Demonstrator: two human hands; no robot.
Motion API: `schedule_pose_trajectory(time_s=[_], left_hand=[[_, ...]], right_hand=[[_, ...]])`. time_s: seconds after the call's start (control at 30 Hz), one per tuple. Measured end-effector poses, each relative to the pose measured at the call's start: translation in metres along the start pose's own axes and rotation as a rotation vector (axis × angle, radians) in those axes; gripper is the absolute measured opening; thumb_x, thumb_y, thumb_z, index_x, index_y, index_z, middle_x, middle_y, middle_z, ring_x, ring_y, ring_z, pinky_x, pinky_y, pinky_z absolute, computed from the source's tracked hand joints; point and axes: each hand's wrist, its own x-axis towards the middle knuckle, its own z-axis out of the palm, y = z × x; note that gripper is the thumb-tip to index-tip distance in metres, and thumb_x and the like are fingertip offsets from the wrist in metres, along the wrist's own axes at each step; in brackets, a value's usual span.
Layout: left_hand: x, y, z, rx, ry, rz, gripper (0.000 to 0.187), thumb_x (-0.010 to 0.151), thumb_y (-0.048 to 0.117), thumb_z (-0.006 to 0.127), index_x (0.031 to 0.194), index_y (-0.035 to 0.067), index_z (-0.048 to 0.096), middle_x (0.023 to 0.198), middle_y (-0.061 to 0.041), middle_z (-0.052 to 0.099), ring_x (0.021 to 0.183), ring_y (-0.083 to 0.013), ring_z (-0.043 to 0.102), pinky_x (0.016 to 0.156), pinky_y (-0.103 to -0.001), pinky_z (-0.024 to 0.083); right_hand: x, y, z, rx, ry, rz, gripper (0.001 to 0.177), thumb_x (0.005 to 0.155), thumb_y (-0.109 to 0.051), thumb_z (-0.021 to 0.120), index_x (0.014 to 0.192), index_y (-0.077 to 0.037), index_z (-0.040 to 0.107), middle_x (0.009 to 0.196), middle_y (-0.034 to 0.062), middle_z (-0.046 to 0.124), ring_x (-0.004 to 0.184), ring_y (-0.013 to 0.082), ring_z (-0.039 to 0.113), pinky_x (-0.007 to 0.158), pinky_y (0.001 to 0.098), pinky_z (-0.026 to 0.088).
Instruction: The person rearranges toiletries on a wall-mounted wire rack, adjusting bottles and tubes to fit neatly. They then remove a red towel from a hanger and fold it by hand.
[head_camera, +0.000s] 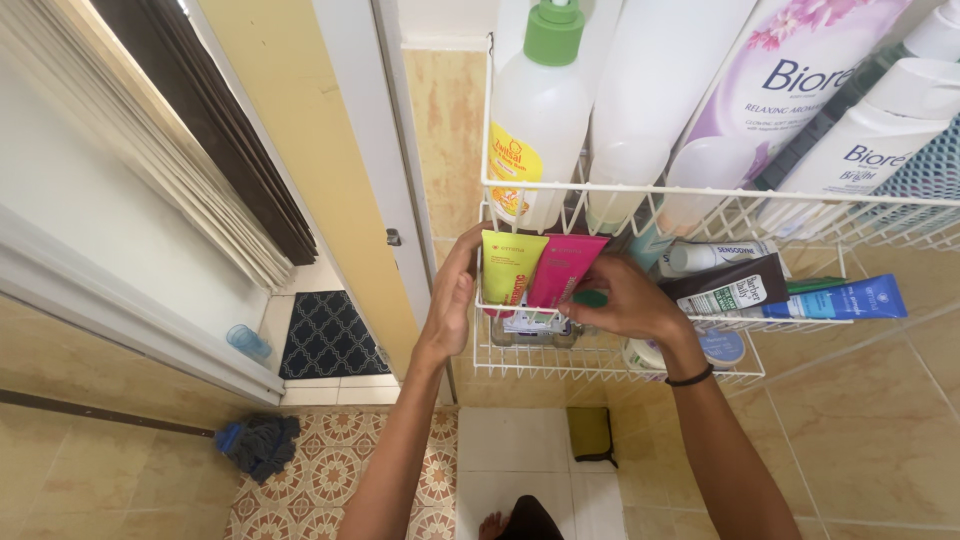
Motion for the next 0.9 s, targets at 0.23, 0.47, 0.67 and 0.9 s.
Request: schedule_pose_trajectory(time_s=[0.23, 0.47, 0.67, 0.9], left_hand=[[-0.003, -0.007, 0.006, 0.106, 0.021, 0.047, 0.099, 0.102, 0.077, 0.016, 0.148, -0.007, 0.044, 0.158, -0.028, 0.041, 0.152, -0.0424, 0.038, 0.127, -0.050, 0.027], [-0.003, -0.012, 0.007, 0.101, 0.015, 0.070, 0.099, 0.102, 0.076, 0.016, 0.148, -0.008, 0.043, 0.159, -0.029, 0.040, 0.153, -0.0424, 0.036, 0.128, -0.050, 0.025], [-0.003, -0.014, 0.008, 0.086, 0.015, 0.055, 0.100, 0.102, 0.077, 0.018, 0.149, -0.008, 0.042, 0.159, -0.029, 0.040, 0.153, -0.0419, 0.037, 0.128, -0.050, 0.025], [-0.003, -0.015, 0.007, 0.073, 0.017, 0.030, 0.103, 0.100, 0.079, 0.020, 0.149, -0.007, 0.042, 0.159, -0.029, 0.040, 0.153, -0.0413, 0.037, 0.128, -0.050, 0.026]], right_hand=[[-0.003, -0.003, -0.001, -0.060, 0.068, -0.026, 0.051, 0.082, -0.018, 0.081, 0.126, 0.000, 0.063, 0.117, 0.0131, 0.075, 0.107, 0.0227, 0.074, 0.101, 0.0391, 0.057], [-0.005, -0.012, 0.003, -0.093, 0.155, -0.136, 0.039, 0.081, -0.011, 0.080, 0.118, -0.001, 0.069, 0.107, 0.0101, 0.078, 0.097, 0.0194, 0.076, 0.092, 0.0354, 0.061], [-0.005, -0.022, 0.004, -0.149, 0.195, -0.154, 0.035, 0.080, -0.009, 0.081, 0.114, -0.003, 0.072, 0.105, 0.0090, 0.078, 0.096, 0.0189, 0.076, 0.089, 0.0342, 0.061], [-0.007, -0.028, 0.006, -0.163, 0.208, -0.152, 0.036, 0.080, -0.009, 0.080, 0.114, -0.003, 0.071, 0.109, 0.0100, 0.077, 0.102, 0.0200, 0.075, 0.094, 0.0361, 0.060]])
